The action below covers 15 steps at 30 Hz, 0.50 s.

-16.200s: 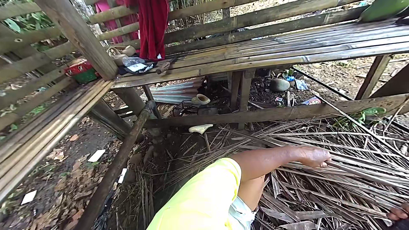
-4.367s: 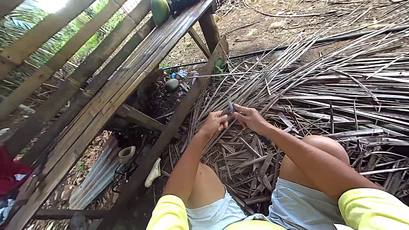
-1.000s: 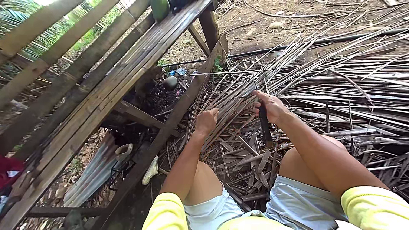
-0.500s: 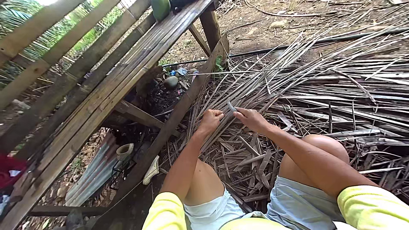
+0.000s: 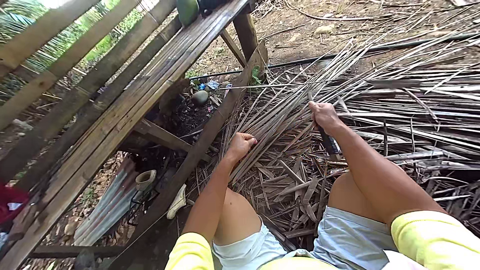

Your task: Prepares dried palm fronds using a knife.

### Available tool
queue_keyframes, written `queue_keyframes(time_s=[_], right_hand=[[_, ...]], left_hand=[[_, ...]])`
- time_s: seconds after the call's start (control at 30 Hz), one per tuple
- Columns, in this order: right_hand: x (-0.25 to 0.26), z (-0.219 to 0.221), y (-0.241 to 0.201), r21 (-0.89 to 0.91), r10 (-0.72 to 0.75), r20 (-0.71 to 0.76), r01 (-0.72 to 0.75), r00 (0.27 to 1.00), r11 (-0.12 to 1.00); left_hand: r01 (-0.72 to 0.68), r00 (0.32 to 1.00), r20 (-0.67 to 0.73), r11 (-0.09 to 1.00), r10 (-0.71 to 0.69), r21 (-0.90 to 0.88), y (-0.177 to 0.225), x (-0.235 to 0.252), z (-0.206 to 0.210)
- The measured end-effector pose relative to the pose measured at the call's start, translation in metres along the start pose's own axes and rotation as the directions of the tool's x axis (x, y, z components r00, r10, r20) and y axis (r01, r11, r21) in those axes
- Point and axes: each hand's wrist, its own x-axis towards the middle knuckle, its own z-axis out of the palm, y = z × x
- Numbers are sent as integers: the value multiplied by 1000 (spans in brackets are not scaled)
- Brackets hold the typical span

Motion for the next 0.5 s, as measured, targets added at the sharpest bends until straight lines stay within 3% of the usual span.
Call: queue_keyframes(time_s=[0.1, 0.2, 0.37, 0.5], right_hand=[[-37, 22, -9, 260, -78, 274, 4, 958, 965], [-52, 41, -3, 389, -124, 452, -70, 883, 918], [-29, 25, -7, 531, -162, 330, -41, 930, 846], [-33, 27, -8, 362, -233, 261, 129, 937, 923]], left_hand=[[-4, 1000, -7, 998, 4, 57, 5, 13, 5], [-62, 993, 102, 998, 59, 23, 9, 18, 14], [-28, 975, 219, 1000, 24, 14, 13, 12, 8], [-127, 991, 52, 991, 125, 37, 5, 17, 10]])
